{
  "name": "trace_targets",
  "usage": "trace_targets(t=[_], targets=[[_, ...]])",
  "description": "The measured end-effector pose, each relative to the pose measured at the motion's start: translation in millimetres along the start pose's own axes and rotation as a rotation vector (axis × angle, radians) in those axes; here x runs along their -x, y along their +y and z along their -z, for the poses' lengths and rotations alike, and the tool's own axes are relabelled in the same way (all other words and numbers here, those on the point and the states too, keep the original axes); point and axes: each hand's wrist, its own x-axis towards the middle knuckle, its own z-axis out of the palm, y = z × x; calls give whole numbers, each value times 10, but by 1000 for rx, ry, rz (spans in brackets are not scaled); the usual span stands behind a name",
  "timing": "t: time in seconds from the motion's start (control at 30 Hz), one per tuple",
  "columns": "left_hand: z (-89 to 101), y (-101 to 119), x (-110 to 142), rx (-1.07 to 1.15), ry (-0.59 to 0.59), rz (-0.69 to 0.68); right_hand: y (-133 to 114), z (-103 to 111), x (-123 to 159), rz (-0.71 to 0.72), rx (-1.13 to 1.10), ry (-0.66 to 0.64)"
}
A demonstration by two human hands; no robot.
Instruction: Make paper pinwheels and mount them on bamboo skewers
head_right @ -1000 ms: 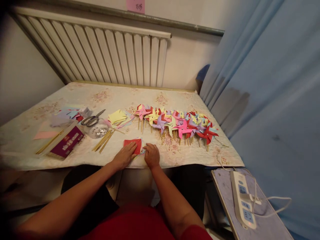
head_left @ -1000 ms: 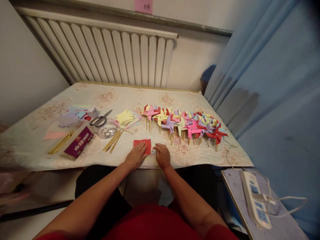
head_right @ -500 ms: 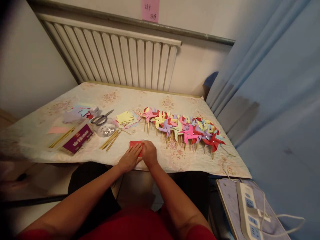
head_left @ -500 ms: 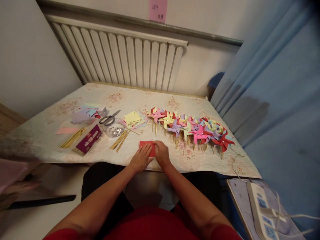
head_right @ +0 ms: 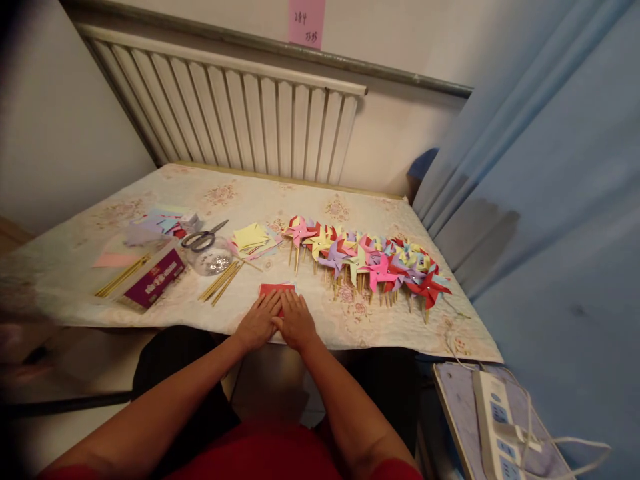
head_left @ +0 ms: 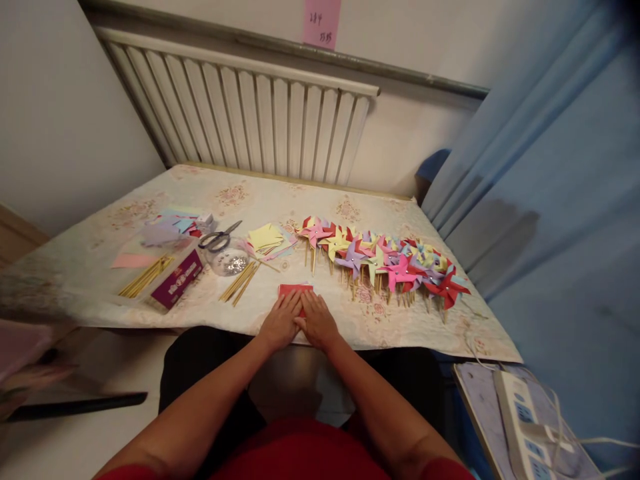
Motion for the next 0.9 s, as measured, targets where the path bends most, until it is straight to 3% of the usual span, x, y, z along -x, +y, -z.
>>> trace_targets(t=[0.5, 0.7, 0.8, 0.9], targets=[[-9, 37, 273, -79, 87, 89, 18, -23, 43, 46, 98, 12], [46, 54, 352, -86, 107, 92, 60, -47, 108, 53, 33, 47], [77, 67, 355, -75, 95, 102, 102, -28, 113, -44, -123, 112], [90, 77, 350, -61, 82, 111, 139, 59, 67, -276, -284, 249]])
